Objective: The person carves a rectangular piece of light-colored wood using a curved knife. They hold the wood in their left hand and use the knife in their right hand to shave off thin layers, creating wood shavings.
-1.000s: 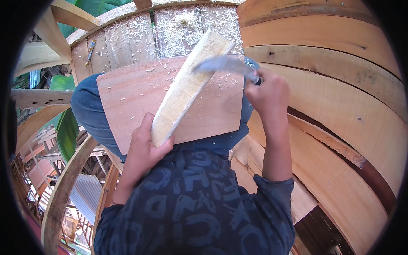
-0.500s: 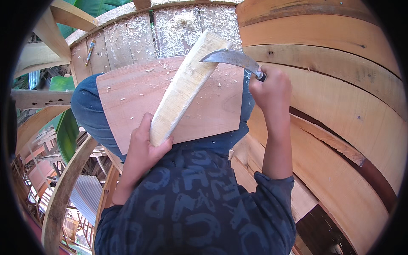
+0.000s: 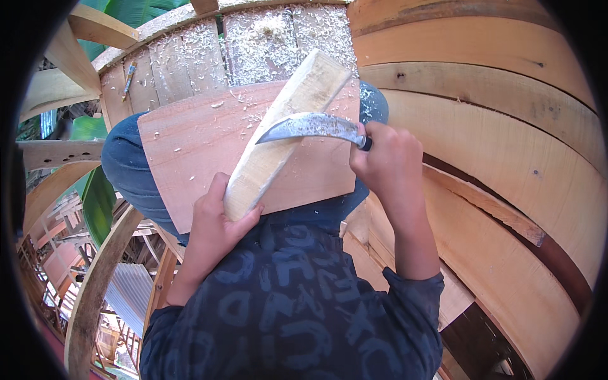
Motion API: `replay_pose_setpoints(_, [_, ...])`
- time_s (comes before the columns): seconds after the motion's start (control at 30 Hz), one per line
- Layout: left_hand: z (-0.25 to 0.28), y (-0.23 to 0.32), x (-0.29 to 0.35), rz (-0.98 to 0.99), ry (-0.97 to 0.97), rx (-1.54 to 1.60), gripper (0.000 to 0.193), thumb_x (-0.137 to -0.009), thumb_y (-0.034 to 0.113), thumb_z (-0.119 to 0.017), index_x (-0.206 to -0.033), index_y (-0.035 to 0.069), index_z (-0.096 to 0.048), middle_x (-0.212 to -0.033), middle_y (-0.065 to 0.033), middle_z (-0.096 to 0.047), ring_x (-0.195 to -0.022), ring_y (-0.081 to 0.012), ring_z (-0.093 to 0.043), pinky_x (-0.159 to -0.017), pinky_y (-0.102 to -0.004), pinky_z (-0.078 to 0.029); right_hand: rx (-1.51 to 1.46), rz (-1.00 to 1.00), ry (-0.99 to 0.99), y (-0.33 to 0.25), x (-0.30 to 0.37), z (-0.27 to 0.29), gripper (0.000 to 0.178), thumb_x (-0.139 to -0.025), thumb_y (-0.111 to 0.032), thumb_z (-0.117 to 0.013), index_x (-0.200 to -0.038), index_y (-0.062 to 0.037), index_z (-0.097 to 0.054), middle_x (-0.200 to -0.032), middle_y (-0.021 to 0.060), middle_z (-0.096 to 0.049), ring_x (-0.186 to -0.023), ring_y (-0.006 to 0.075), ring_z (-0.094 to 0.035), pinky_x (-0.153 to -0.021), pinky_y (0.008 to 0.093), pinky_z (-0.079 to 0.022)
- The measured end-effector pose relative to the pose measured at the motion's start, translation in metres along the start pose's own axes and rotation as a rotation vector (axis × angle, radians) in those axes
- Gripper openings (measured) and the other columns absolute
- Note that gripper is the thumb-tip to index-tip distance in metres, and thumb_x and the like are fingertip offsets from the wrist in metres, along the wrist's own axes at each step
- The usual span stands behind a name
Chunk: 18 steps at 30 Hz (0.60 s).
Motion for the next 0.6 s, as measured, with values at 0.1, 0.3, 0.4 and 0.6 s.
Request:
replay_pose_setpoints(0.1, [0.001,0.0,0.002,-0.008,0.019,-0.044,0.041,-0.077,0.02,-0.075,-0.096,0.0,-0.045,-0.075,-0.026,-0.061,-0.073,-0.0439,-0.063,-0.059,-0.045,-0.05,0.058,-0.03,-0.019,0.007,-0.008,-0.005,0.023,-0.08,-0.018,-0.06,-0.064,-0.0021,-0.061,-0.059,0.0209,-0.057,-0.057,0.0403,-0.057,-0.054,0.0466,-0.046])
replay_pose_setpoints(0.3, [-0.001,0.0,0.008,-0.045,0.023,-0.06,0.042,-0.075,0.02,-0.076,-0.095,0.001,-0.045,-0.074,-0.0252,-0.061,-0.071,-0.0436,-0.063,-0.059,-0.0457,-0.049,0.154,-0.349,0.109,0.083,-0.032,0.027,0.023,-0.08,-0.019,-0.06,-0.069,0.0002,-0.064,-0.062,0.0224,-0.058,-0.058,0.0391,-0.059,-0.053,0.0464,-0.045])
replay_pose_setpoints(0.4, [0.001,-0.002,0.004,-0.038,0.03,-0.023,0.042,-0.075,0.02,-0.076,-0.095,0.001,-0.045,-0.073,-0.025,-0.061,-0.071,-0.0436,-0.063,-0.059,-0.0459,-0.05,0.011,-0.368,0.046,0.071,-0.013,0.033,0.025,-0.082,-0.019,-0.06,-0.067,-0.0002,-0.064,-0.059,0.0218,-0.057,-0.056,0.0392,-0.059,-0.053,0.0455,-0.045])
replay_pose_setpoints(0.6, [0.0,-0.002,0.003,-0.009,0.006,-0.074,0.041,-0.076,0.02,-0.076,-0.095,0.001,-0.045,-0.073,-0.0247,-0.061,-0.07,-0.0435,-0.063,-0.058,-0.0456,-0.049,0.128,-0.058,-0.022,0.01,0.002,-0.004,0.028,-0.083,-0.021,-0.061,-0.062,-0.0029,-0.061,-0.055,0.0195,-0.055,-0.055,0.0394,-0.057,-0.051,0.0444,-0.045])
Point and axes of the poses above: each hand's wrist, its own x-axis away from the middle knuckle, its own z-axis out of the back of the hand, y = z × x, the point moved 10 cm from there along -x, towards the middle knuckle
